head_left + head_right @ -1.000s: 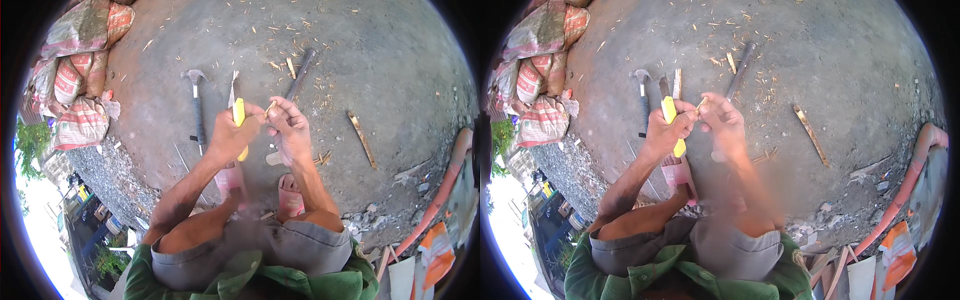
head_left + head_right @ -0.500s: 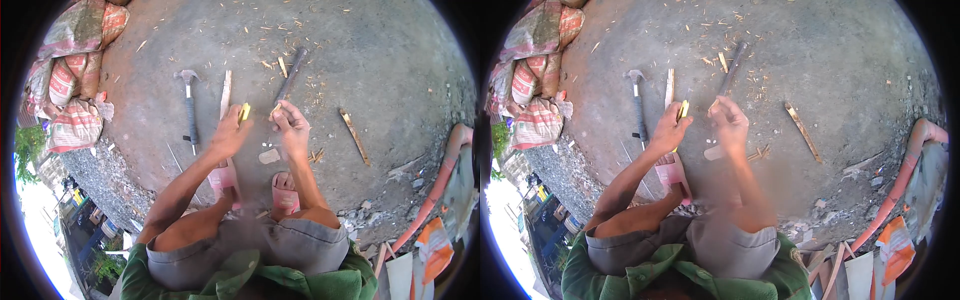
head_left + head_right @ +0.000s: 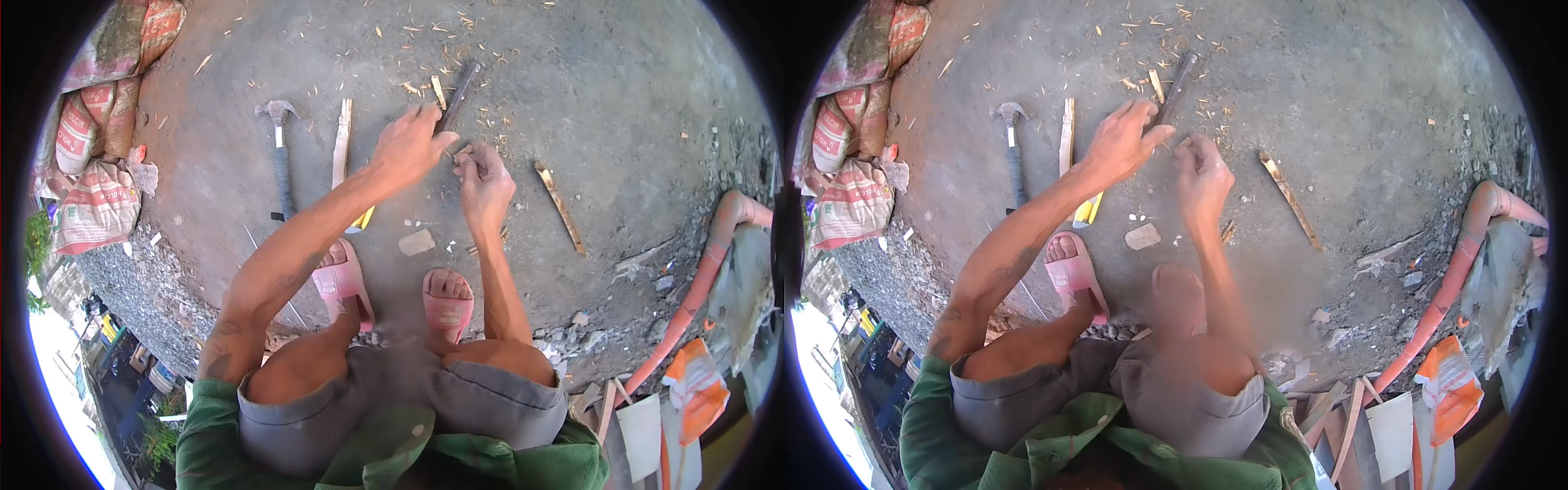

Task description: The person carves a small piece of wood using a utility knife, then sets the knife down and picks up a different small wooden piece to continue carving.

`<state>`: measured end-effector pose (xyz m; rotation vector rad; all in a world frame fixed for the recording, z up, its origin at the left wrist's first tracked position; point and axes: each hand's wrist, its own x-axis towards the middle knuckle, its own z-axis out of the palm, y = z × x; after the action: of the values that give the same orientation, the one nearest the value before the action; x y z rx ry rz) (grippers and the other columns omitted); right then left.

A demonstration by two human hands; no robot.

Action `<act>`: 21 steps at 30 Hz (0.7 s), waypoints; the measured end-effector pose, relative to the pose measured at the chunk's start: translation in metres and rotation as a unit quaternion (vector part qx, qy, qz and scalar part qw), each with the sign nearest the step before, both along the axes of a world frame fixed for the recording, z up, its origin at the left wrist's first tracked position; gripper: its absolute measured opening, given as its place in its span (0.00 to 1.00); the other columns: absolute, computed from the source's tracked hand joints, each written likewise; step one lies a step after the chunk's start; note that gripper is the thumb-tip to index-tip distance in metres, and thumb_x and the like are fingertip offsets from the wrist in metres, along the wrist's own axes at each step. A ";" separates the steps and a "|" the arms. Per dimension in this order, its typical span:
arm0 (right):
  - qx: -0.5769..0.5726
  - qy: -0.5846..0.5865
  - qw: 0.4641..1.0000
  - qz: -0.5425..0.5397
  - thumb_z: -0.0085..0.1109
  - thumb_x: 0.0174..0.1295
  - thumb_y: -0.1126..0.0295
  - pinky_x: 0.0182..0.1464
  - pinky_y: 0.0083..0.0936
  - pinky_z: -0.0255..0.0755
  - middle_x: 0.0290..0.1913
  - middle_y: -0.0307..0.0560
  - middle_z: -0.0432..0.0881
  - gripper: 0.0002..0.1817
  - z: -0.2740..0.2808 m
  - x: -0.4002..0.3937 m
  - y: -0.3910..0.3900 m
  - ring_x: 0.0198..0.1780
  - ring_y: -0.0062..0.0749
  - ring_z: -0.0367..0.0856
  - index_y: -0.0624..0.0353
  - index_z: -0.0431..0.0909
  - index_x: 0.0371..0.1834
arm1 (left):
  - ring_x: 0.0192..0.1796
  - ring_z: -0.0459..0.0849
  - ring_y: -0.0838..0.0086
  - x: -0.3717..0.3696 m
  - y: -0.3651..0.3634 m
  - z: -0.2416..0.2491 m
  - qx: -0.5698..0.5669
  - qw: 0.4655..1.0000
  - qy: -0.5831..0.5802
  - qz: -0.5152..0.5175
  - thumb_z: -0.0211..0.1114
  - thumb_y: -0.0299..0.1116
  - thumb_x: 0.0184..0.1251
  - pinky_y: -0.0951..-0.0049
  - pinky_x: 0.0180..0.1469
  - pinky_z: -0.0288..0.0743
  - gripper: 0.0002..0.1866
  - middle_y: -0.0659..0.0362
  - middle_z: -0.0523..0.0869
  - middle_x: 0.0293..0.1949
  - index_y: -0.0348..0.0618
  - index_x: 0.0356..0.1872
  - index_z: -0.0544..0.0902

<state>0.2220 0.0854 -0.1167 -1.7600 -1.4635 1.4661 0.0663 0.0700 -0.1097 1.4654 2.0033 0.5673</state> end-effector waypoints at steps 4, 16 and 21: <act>0.061 -0.031 0.995 0.066 0.59 0.61 0.76 0.42 0.33 0.77 0.39 0.57 0.85 0.14 -0.012 0.005 0.003 0.38 0.43 0.86 0.64 0.80 0.50 | 0.40 0.83 0.51 0.001 0.024 -0.007 -0.116 0.992 -0.010 -0.049 0.69 0.42 0.61 0.55 0.43 0.75 0.20 0.45 0.82 0.38 0.35 0.42 0.76; -0.091 0.243 0.963 -0.077 0.58 0.66 0.74 0.34 0.26 0.73 0.36 0.46 0.84 0.07 0.002 0.005 -0.007 0.37 0.35 0.85 0.60 0.78 0.46 | 0.42 0.81 0.49 -0.009 -0.118 0.015 -0.118 0.980 0.158 0.027 0.71 0.41 0.58 0.53 0.43 0.75 0.22 0.46 0.81 0.38 0.38 0.45 0.74; -0.271 0.374 0.878 -0.123 0.59 0.67 0.73 0.33 0.18 0.71 0.38 0.39 0.82 0.12 0.032 0.002 0.002 0.37 0.26 0.84 0.59 0.75 0.53 | 0.43 0.80 0.48 -0.007 -0.102 0.033 -0.267 0.956 -0.014 0.122 0.67 0.35 0.60 0.53 0.44 0.74 0.18 0.44 0.80 0.36 0.35 0.44 0.72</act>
<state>0.2237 0.0878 -0.0850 -1.2930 -0.4374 2.1958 0.0590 -0.0325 -0.0772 0.8874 2.1108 0.1169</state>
